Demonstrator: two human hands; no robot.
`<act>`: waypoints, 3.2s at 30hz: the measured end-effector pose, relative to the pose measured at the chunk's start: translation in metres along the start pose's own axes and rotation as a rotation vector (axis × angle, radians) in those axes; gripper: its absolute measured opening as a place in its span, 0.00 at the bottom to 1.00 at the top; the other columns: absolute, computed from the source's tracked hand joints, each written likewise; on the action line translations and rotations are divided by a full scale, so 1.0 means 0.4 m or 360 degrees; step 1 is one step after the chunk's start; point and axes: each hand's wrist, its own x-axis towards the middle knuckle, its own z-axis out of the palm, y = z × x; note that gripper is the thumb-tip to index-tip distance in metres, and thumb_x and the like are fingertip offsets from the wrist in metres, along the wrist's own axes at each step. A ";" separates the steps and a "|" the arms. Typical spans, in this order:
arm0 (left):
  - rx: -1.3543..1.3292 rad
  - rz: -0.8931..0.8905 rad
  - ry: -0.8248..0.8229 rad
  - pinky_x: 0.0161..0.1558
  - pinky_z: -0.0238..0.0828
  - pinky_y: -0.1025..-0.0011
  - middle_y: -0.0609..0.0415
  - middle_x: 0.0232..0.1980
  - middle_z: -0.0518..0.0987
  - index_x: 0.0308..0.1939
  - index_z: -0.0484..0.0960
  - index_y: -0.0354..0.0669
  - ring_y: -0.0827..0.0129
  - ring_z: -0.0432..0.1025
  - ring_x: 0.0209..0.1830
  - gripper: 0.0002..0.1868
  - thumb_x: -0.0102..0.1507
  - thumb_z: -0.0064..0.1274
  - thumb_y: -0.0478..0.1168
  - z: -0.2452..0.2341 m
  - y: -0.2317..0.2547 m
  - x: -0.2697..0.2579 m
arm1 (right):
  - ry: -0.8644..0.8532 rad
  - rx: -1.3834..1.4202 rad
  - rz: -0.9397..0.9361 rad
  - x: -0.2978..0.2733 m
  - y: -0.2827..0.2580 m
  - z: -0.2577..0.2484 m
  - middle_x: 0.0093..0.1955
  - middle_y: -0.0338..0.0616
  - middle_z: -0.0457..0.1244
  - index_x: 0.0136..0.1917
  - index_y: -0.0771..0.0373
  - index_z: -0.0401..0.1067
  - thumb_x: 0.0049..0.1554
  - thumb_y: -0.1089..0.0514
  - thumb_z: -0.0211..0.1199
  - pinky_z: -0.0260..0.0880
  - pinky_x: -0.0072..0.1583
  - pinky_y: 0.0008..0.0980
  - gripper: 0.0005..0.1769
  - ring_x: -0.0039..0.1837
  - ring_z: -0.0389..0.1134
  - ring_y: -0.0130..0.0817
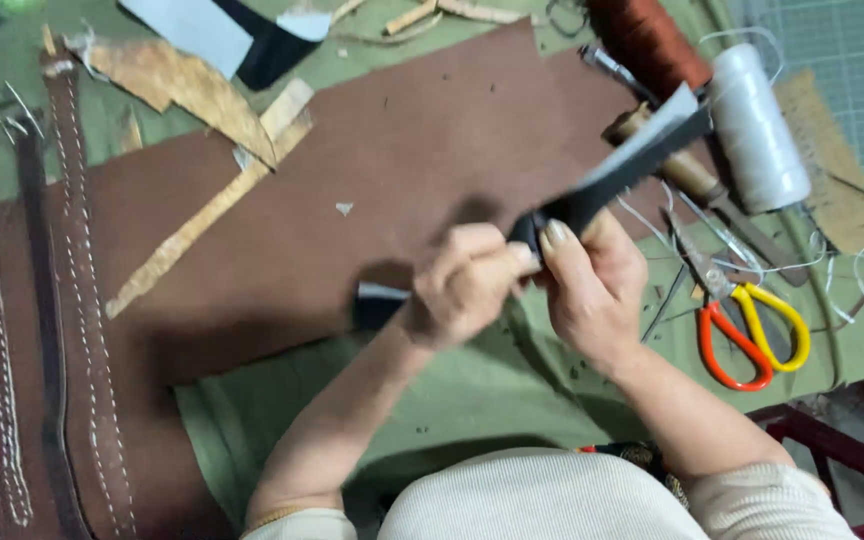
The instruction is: Hand-sewing a black leather strap by piercing holes with an awl and pulling thread through.
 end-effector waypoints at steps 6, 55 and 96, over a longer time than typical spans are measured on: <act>0.0271 0.0082 0.0082 0.25 0.77 0.73 0.57 0.36 0.75 0.44 0.86 0.44 0.70 0.73 0.24 0.05 0.66 0.58 0.33 0.022 -0.164 0.079 | -0.0024 -0.0245 -0.0063 0.173 0.125 0.017 0.28 0.48 0.61 0.38 0.68 0.68 0.66 0.65 0.57 0.67 0.37 0.27 0.13 0.35 0.65 0.29; -0.0110 -0.0539 0.0156 0.26 0.80 0.66 0.53 0.37 0.76 0.43 0.87 0.41 0.61 0.80 0.28 0.03 0.65 0.60 0.34 -0.009 -0.227 0.076 | -0.0374 -0.0597 0.0413 0.195 -0.039 0.050 0.25 0.41 0.57 0.28 0.62 0.63 0.65 0.61 0.62 0.62 0.35 0.24 0.23 0.38 0.58 0.23; -0.0551 -0.1310 -0.0776 0.47 0.76 0.74 0.53 0.40 0.80 0.41 0.81 0.41 0.69 0.77 0.41 0.02 0.66 0.58 0.33 -0.133 -0.021 0.095 | -0.1835 -0.1099 0.0048 0.332 -0.145 0.035 0.43 0.40 0.69 0.46 0.62 0.79 0.61 0.57 0.61 0.73 0.49 0.25 0.08 0.45 0.73 0.29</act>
